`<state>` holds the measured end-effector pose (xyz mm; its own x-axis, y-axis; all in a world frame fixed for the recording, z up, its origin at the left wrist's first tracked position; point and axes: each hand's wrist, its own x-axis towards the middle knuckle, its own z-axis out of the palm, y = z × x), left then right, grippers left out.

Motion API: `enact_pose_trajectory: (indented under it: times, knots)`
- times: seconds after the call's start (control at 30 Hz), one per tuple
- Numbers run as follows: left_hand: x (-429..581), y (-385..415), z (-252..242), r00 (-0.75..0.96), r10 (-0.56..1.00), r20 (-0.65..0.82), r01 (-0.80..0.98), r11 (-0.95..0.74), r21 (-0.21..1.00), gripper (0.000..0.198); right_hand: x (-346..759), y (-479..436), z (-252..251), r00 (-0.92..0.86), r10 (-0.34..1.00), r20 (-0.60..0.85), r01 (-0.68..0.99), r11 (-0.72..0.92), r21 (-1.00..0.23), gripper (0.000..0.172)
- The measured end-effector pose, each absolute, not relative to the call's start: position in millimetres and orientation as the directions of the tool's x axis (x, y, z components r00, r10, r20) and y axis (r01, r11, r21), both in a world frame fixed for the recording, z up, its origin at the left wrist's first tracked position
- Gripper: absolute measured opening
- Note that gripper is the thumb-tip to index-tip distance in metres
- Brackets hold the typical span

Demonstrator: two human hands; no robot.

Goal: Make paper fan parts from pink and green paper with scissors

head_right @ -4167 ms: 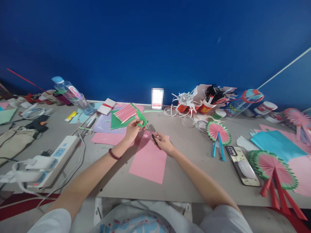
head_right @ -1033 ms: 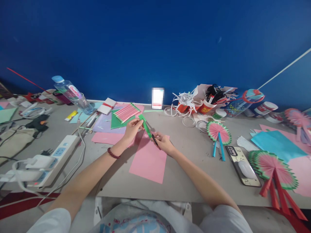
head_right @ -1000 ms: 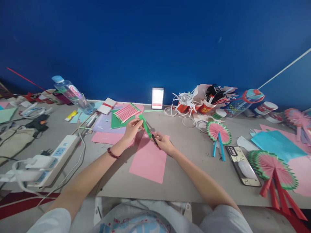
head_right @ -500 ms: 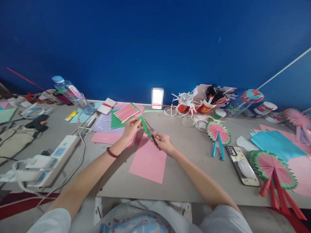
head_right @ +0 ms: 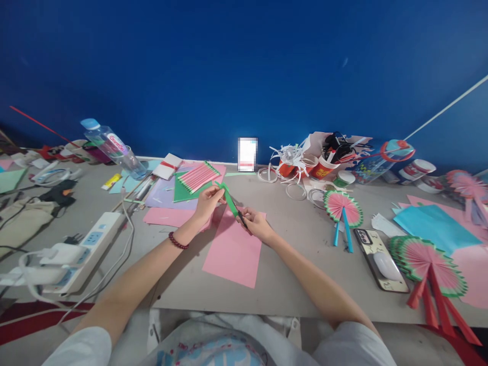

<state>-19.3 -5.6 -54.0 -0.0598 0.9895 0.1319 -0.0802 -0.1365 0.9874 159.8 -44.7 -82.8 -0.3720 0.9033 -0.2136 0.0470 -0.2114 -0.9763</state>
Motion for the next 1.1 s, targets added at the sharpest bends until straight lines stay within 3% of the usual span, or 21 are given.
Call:
enact_pose_trajectory:
  times: [1.1]
  knots:
    - [-17.4,-5.3,-61.5,-0.015,0.989,0.144,-0.05,-0.145,0.988,0.031,162.3,-42.5,-94.1,-0.369,0.911,-0.186,0.025,-0.19,-0.982,0.035]
